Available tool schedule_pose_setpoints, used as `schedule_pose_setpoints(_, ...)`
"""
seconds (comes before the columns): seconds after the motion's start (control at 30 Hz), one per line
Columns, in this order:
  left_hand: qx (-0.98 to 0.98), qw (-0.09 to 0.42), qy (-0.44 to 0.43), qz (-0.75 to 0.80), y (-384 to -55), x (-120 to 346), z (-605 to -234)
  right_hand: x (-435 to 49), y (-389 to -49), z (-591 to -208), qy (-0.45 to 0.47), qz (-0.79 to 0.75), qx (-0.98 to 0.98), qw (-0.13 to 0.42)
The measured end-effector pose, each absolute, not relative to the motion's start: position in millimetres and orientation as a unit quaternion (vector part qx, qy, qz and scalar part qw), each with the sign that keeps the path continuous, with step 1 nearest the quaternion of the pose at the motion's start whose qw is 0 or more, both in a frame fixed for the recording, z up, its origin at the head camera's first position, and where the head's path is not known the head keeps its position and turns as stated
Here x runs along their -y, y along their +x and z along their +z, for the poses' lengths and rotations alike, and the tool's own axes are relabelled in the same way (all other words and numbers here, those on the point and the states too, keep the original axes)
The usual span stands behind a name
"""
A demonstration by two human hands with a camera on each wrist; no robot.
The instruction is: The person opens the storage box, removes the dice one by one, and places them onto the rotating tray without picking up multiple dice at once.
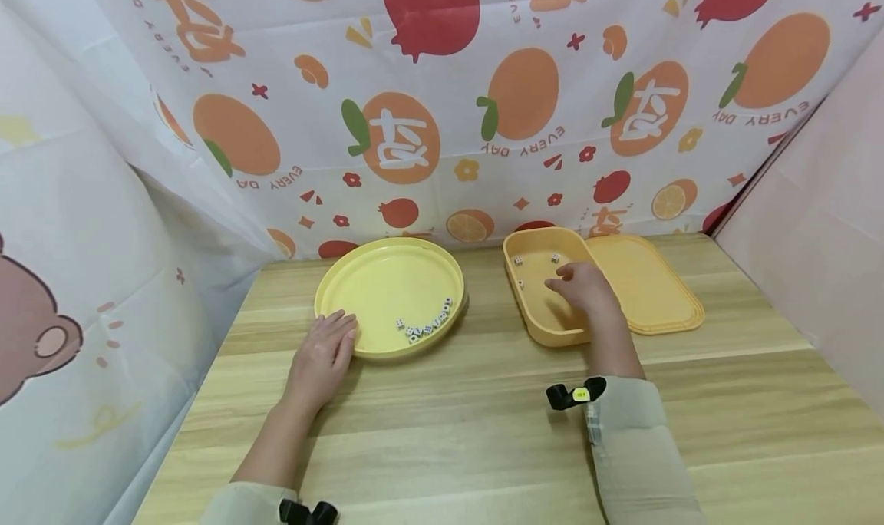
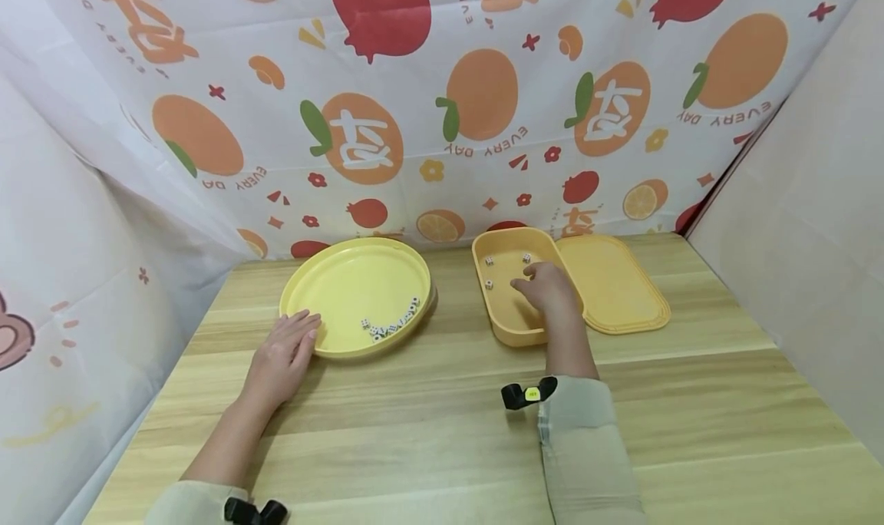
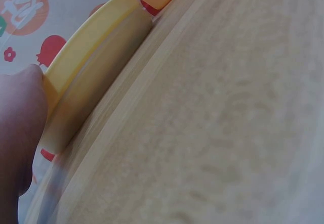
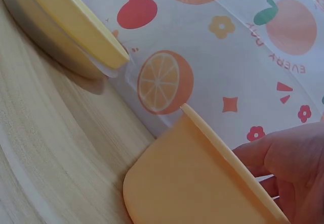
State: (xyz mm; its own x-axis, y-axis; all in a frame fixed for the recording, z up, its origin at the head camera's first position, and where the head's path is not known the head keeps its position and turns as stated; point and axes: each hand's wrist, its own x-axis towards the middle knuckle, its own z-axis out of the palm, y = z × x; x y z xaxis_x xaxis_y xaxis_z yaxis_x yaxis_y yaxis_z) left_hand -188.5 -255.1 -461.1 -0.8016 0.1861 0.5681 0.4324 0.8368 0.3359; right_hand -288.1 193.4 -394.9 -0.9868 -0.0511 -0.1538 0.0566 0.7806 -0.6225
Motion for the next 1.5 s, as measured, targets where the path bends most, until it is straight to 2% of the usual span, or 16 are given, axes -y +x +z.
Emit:
schedule_pose_setpoints(0.6,0.919,0.264,-0.174,-0.237,-195,254,-460,-194,-292,-400,0.004,-0.327,-0.937,0.119)
schedule_pose_setpoints(1.1,0.919,0.256,-0.17,-0.247,-203,254,-460,-200,-303,-404,0.006,-0.338,-0.935,0.104)
schedule_pose_setpoints(1.33,0.918,0.257,-0.167,-0.25,-204,253,-460,-195,-308,-405,0.004,-0.393,-0.91,0.131)
schedule_pose_setpoints(1.5,0.919,0.256,-0.168,-0.249,-203,253,-461,-196,-308,-405,0.015,-0.379,-0.919,0.109)
